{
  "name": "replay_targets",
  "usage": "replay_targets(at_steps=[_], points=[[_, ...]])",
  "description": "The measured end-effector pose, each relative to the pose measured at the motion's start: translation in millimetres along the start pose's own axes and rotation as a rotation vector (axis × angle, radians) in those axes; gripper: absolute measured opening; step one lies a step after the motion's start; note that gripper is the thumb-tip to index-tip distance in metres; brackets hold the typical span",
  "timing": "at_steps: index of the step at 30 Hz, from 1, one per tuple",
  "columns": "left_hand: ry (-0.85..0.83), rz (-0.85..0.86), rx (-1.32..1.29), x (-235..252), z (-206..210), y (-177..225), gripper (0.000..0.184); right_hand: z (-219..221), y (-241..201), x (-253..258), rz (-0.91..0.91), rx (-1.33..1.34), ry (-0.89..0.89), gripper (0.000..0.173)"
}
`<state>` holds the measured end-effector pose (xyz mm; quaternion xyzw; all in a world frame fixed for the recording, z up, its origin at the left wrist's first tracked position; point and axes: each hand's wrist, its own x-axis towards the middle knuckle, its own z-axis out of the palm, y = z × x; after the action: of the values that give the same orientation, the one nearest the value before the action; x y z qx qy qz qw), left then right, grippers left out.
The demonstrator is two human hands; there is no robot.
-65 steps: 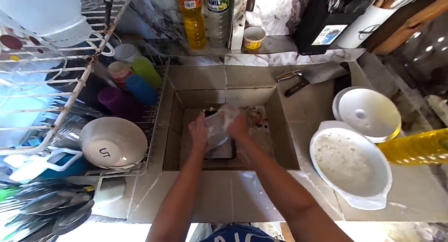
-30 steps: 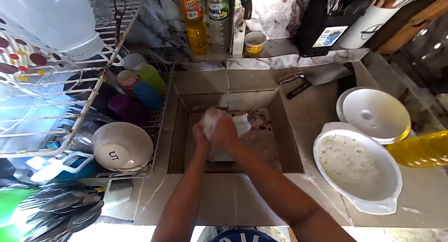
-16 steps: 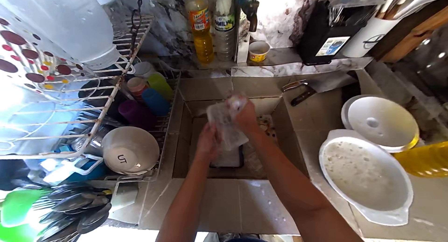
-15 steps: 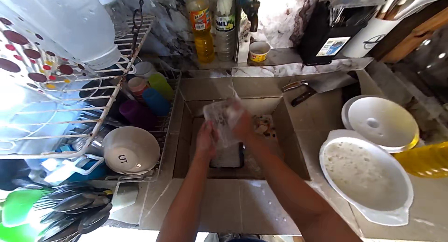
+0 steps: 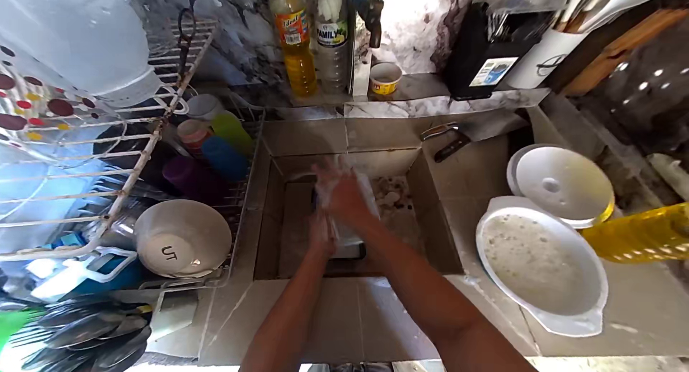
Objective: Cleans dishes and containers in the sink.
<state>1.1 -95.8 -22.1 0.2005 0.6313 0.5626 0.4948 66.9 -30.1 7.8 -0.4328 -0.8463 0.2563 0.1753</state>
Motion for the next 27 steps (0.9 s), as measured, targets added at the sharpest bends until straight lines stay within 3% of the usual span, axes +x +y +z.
replay_targets(at_steps=[2, 4, 6, 8, 9, 10, 12, 16, 19, 21, 22, 24, 26, 27], points=[[-0.024, -0.005, -0.063, 1, -3, 0, 0.054, -27, 27, 19, 0.223, 0.208, 0.101, 0.04], [-0.128, 0.025, -0.135, 3, -16, 6, 0.057, -36, 55, 9, 0.444, 0.532, 0.115, 0.049], [-0.23, 0.037, -0.245, 7, -23, 8, 0.055, -28, 57, -24, 0.564, 0.873, 0.029, 0.059], [-0.266, 0.017, -0.284, 18, -23, 5, 0.047, -14, 42, -50, 0.556, 1.285, -0.005, 0.049], [-0.265, 0.023, -0.212, 26, -25, 0, 0.044, -11, 36, -58, 0.492, 1.429, -0.009, 0.035], [-0.264, 0.023, -0.082, 32, -29, -5, 0.045, -10, 32, -60, 0.442, 1.497, -0.004, 0.032], [-0.3, -0.033, 0.138, 27, -30, -16, 0.056, -10, 28, -56, 0.452, 1.439, 0.025, 0.051], [-0.293, -0.083, -0.102, 1, -5, -24, 0.052, 14, 15, -28, 0.629, 1.143, 0.111, 0.031], [-0.308, -0.196, -0.275, 16, -17, 0, 0.041, 20, 16, -36, 0.238, 0.62, -0.208, 0.052], [-0.345, -0.256, -0.066, 24, -27, 22, 0.048, 11, 7, -40, 0.078, 0.3, -0.359, 0.055], [-0.355, -0.248, 0.048, 24, -28, 23, 0.052, 11, 5, -41, 0.108, 0.297, -0.355, 0.053], [-0.357, -0.152, 0.095, 23, -29, 3, 0.061, 14, 3, -36, 0.324, 0.604, -0.173, 0.043], [-0.308, -0.032, -0.075, 23, -23, -25, 0.058, 9, -4, -20, 0.536, 0.915, -0.028, 0.034], [-0.288, -0.021, -0.184, 23, -21, -27, 0.054, 8, -4, -14, 0.54, 0.956, -0.056, 0.033]])
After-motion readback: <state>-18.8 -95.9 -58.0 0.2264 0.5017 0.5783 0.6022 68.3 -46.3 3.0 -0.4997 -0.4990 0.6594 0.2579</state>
